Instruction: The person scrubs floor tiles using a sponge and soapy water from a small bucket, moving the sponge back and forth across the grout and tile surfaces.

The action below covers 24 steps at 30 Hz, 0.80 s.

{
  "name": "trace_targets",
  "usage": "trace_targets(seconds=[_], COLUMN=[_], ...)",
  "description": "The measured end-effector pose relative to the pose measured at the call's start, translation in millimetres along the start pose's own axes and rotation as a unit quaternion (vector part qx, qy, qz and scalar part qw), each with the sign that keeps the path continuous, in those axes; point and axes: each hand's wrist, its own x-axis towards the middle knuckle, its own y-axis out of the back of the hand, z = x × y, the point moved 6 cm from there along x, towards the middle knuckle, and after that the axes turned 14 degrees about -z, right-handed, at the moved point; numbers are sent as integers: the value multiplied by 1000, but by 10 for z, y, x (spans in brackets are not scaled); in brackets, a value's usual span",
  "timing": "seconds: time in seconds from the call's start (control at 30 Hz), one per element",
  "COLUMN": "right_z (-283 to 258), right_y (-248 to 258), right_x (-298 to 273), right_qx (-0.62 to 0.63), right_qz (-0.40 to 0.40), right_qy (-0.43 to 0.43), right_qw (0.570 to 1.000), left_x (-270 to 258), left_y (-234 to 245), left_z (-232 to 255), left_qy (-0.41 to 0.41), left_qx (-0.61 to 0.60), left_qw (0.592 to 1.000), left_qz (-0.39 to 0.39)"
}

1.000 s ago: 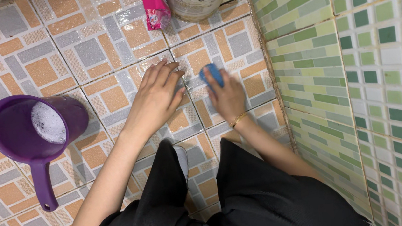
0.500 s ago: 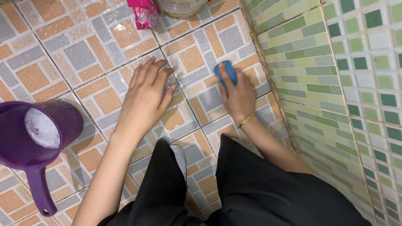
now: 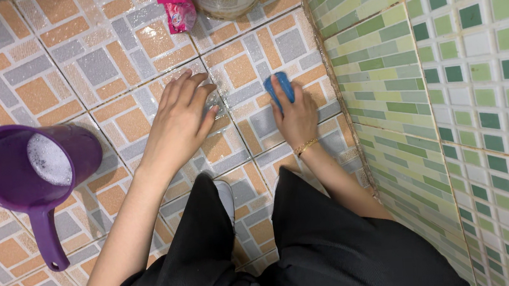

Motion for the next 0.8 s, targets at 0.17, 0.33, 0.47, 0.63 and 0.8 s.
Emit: trace_targets(seconds=[0.17, 0.33, 0.47, 0.63, 0.8], right_z=[-390, -674, -308, -243, -355], right_y=[-172, -358, -254, -229, -168], right_x=[-68, -252, -218, -199, -146], right_qx=[25, 37, 3, 26, 36], right_qz=[-38, -83, -32, -80, -89], right_qy=[41, 103, 66, 35, 88], right_qw=[998, 991, 997, 996, 991], left_x=[-16, -16, 0, 28, 125], left_y=[-44, -67, -59, -93, -143], left_z=[35, 48, 59, 101, 196], left_qy=[1, -4, -8, -20, -43], left_qx=[14, 11, 15, 2, -4], left_qw=[1000, 1000, 1000, 1000, 999], left_qz=[-4, -3, -5, -6, -8])
